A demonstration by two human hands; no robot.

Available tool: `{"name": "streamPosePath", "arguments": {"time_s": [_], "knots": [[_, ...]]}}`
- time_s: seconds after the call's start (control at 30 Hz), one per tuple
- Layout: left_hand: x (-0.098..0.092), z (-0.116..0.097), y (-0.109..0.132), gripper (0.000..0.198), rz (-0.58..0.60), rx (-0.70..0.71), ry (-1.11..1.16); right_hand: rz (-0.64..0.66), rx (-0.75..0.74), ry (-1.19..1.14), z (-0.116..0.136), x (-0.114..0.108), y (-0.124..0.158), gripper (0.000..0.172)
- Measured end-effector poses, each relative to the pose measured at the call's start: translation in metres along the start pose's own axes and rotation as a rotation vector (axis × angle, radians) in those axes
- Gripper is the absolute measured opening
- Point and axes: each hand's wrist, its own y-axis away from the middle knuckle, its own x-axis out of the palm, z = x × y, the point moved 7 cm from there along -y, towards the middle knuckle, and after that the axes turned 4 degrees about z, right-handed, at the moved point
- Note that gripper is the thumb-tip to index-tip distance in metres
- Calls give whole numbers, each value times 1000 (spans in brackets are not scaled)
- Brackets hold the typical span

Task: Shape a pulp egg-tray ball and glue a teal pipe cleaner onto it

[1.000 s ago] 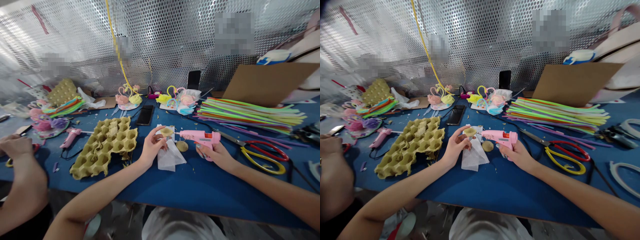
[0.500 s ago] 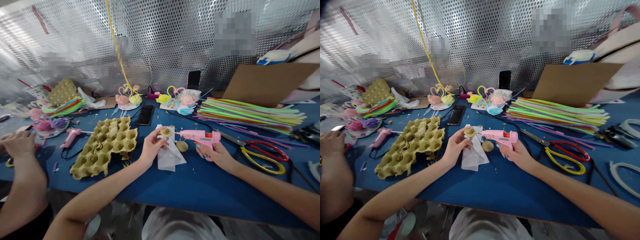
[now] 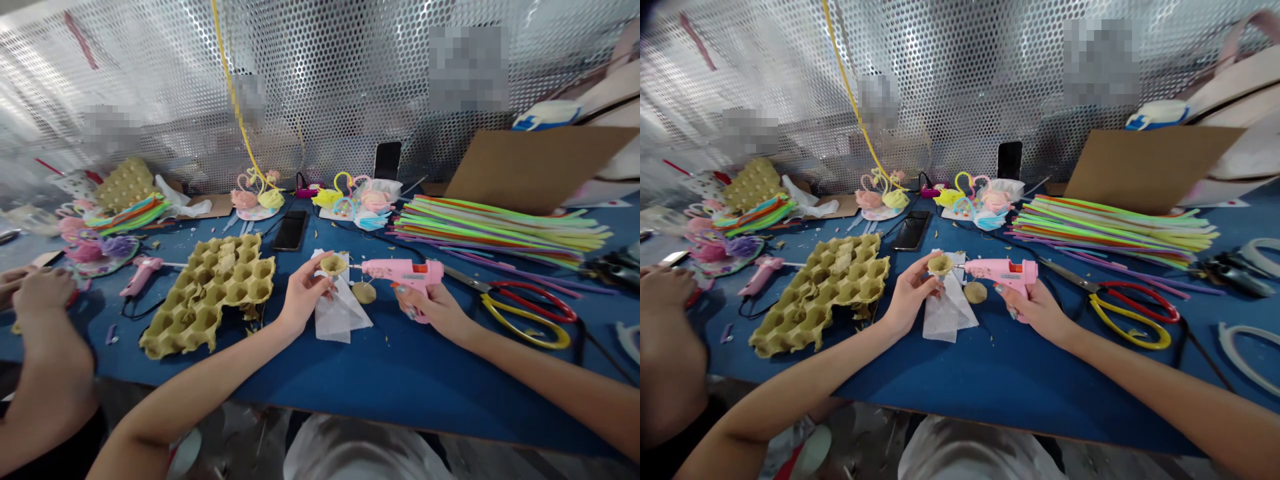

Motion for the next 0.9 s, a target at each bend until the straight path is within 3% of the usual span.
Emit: {"name": "streamPosePath", "arguments": {"time_s": [0.27,0.43,0.73,0.9], "knots": [[-2,2,-2,54,-5,8,-27,-24,-32,12,6,-3,3,61],[-5,7,-3,43,-11,14,-8,-33,-48,12,8,-3,3,61],[-3,3,-2,42,-16,21,3,-10,-28,14,6,-1,3,62],[-4,2,-3,42,-28,27,-8,2,-96,-35,10,-1,1,51]]}}
